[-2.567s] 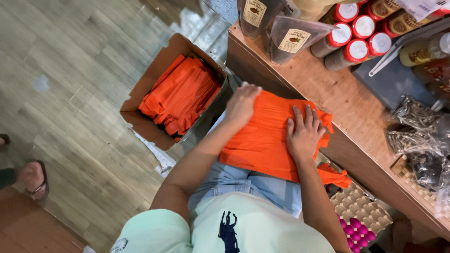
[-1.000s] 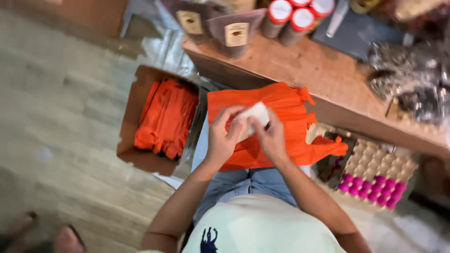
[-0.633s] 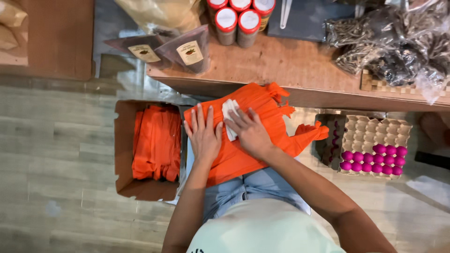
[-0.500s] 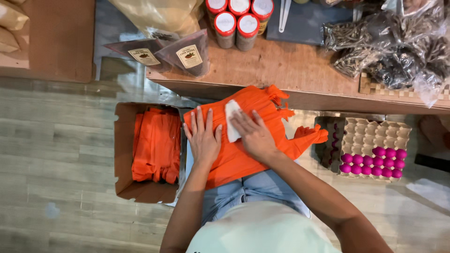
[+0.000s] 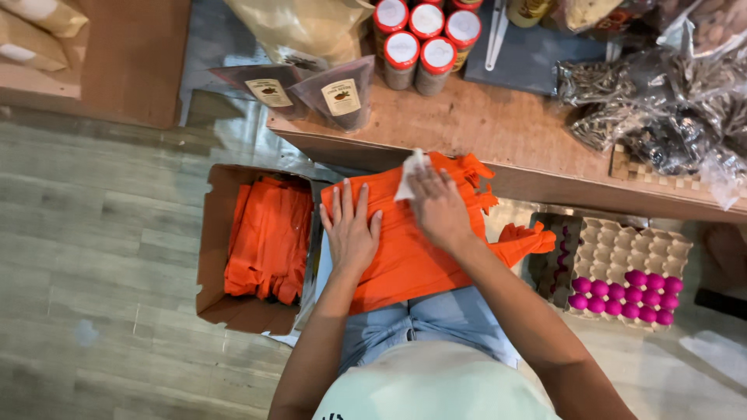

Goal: The person picks up orange plastic bags one at a time and wipes both sides of each bag with a white cloth before setting them aside.

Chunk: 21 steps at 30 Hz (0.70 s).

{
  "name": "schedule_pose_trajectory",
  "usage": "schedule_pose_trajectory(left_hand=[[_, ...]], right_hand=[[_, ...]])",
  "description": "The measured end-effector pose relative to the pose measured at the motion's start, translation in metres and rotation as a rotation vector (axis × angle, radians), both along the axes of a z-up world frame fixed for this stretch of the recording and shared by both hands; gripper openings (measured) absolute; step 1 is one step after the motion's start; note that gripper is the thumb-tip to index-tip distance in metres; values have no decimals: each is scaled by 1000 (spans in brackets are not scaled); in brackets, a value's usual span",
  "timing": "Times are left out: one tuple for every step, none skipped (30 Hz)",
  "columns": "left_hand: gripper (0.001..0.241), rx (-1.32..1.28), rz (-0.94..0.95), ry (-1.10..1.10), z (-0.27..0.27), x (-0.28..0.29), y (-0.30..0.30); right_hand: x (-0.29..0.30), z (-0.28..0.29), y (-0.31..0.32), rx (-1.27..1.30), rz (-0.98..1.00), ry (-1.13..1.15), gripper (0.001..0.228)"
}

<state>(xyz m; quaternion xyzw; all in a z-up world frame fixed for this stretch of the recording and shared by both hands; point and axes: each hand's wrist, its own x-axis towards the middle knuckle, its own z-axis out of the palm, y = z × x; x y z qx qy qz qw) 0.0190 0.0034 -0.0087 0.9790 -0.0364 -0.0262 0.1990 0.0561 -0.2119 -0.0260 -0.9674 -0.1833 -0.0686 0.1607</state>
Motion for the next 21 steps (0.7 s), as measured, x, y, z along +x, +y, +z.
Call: schedule_pose_trajectory(left_hand=[[60,6,-3,-1,-3,0,1],[60,10,-7,-1,-5,0,1],[60,11,-1,-6,-6,0,2],[60,3,7,1,-6,0,2],[60,-4,14,7,-7,-1,1],[60,-6,16,8,-6,0,0],[60,-12,17,16,-4,0,0],[60,-18,17,24,-3,0,-1],[60,-20,16,25,-1,0,-2],[59,-36,14,41,2,0,-2],[59,-51,11,57,4,1,-2],[59,-52,12,57,3,1,-2],[59,-54,13,63,2,0,-2],[59,-56,14,68,2,1,-1],[59,-55,14,66,2,1,-1],[59,-55,14,69,2,1,0],[59,-55,13,72,2,1,0],[59,-56,9,70,2,1,0],[59,-45,8,75,2,1,0],[59,-34,9,82,2,0,0],[59,-35,7,82,4,0,0]], right_hand=[[7,-13,-6,-46,-18,-5,50],[14,-26,-12,-94,-37,-10,47],[16,-27,-18,-93,-31,-15,47],[17,-28,-26,-71,-98,18,46],[18,-30,-34,-49,-166,50,44],[19,-36,-44,-51,-164,51,44],[20,-41,-54,102,-217,121,41],[20,-47,-65,254,-271,190,37],[17,-38,-65,252,-272,191,37],[15,-28,-66,342,-329,254,37],[13,-18,-66,433,-385,317,36],[14,-18,-68,432,-385,317,36],[15,-17,-70,468,-445,370,37],[17,-16,-71,504,-505,422,37],[20,-30,-79,505,-504,421,37],[21,-44,-88,480,-553,477,39],[22,-58,-96,455,-601,533,45],[21,-42,-96,456,-605,531,45],[20,-25,-95,445,-629,554,45],[18,-9,-94,434,-652,579,46],[21,-8,-99,434,-655,578,46]])
